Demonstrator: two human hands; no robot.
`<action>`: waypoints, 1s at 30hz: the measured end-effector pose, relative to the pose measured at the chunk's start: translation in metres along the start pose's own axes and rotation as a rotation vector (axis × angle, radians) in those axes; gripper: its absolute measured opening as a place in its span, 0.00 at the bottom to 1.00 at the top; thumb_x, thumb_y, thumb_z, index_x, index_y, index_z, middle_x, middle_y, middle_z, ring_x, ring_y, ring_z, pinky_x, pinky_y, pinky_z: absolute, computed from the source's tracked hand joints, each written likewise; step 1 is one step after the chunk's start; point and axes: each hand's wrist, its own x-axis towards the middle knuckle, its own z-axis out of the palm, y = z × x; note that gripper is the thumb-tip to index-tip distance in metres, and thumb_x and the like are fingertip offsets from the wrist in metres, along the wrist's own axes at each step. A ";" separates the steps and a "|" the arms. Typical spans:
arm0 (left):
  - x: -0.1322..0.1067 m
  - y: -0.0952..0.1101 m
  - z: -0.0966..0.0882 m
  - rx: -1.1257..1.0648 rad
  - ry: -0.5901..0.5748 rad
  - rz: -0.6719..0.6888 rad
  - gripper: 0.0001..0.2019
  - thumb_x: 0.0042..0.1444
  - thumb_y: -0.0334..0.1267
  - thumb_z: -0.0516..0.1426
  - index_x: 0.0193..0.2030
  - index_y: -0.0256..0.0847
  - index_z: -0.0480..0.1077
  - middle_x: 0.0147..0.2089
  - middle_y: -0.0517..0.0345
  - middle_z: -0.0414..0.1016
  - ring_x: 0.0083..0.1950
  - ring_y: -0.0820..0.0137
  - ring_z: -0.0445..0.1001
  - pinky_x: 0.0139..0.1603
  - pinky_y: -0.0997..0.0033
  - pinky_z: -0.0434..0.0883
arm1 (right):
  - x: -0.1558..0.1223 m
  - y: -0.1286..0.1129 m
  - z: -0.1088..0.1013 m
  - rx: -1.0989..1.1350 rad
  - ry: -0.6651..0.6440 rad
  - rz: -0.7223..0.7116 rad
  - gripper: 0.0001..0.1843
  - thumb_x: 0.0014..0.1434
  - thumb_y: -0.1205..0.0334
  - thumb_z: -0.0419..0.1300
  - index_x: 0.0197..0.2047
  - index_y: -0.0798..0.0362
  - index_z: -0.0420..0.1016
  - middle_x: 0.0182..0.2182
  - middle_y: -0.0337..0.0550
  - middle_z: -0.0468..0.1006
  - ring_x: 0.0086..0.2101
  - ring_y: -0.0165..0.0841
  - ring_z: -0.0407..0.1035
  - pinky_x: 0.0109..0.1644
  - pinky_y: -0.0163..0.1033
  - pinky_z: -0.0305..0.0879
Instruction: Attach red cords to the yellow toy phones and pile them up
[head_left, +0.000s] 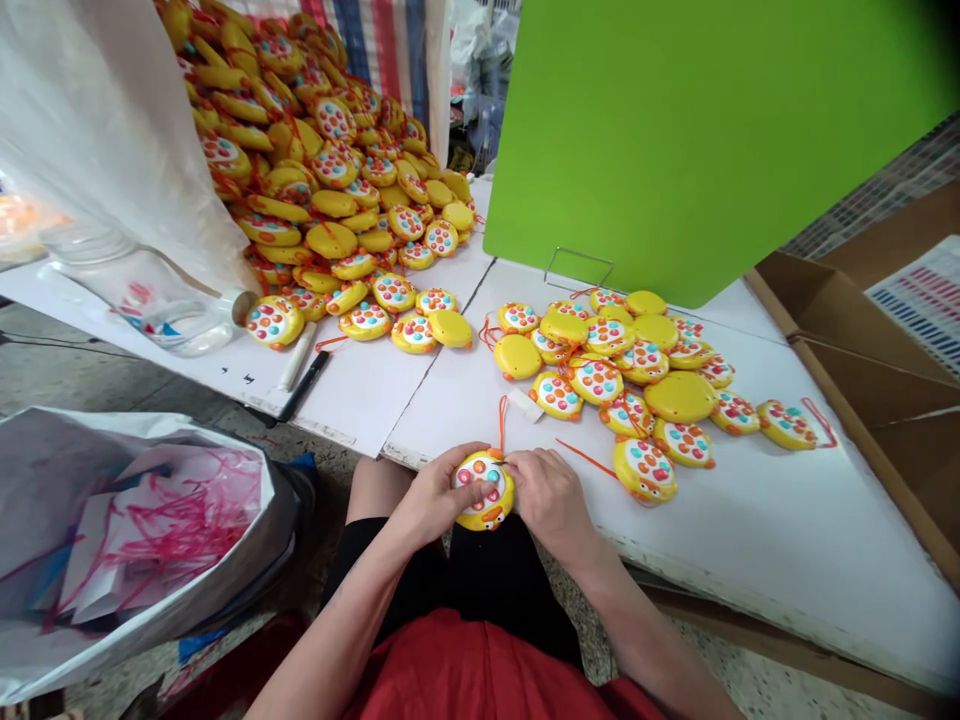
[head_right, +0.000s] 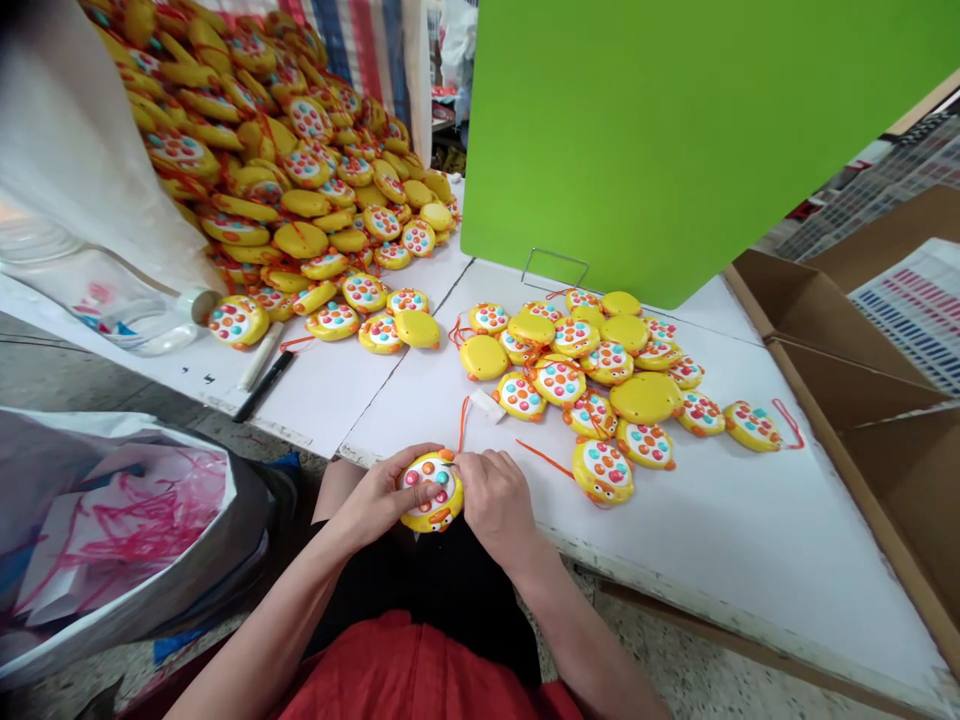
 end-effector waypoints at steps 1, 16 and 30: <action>0.000 0.000 0.000 0.000 0.001 -0.004 0.28 0.47 0.45 0.64 0.54 0.36 0.67 0.45 0.52 0.76 0.43 0.65 0.73 0.46 0.67 0.71 | 0.000 0.000 0.000 0.007 0.007 0.009 0.10 0.66 0.67 0.48 0.36 0.53 0.69 0.26 0.43 0.73 0.28 0.34 0.65 0.35 0.40 0.59; 0.000 -0.001 -0.001 0.005 -0.006 -0.001 0.29 0.46 0.45 0.64 0.55 0.37 0.67 0.46 0.52 0.77 0.43 0.65 0.74 0.47 0.65 0.71 | -0.001 0.001 0.000 0.027 -0.022 -0.040 0.11 0.67 0.67 0.48 0.34 0.53 0.68 0.26 0.43 0.73 0.29 0.34 0.64 0.36 0.40 0.59; 0.000 0.001 -0.002 0.044 -0.005 0.016 0.29 0.47 0.45 0.64 0.55 0.36 0.67 0.45 0.51 0.77 0.43 0.65 0.74 0.47 0.65 0.71 | 0.000 0.001 0.001 -0.007 0.023 -0.034 0.10 0.66 0.68 0.49 0.33 0.53 0.68 0.25 0.42 0.72 0.28 0.34 0.64 0.35 0.40 0.58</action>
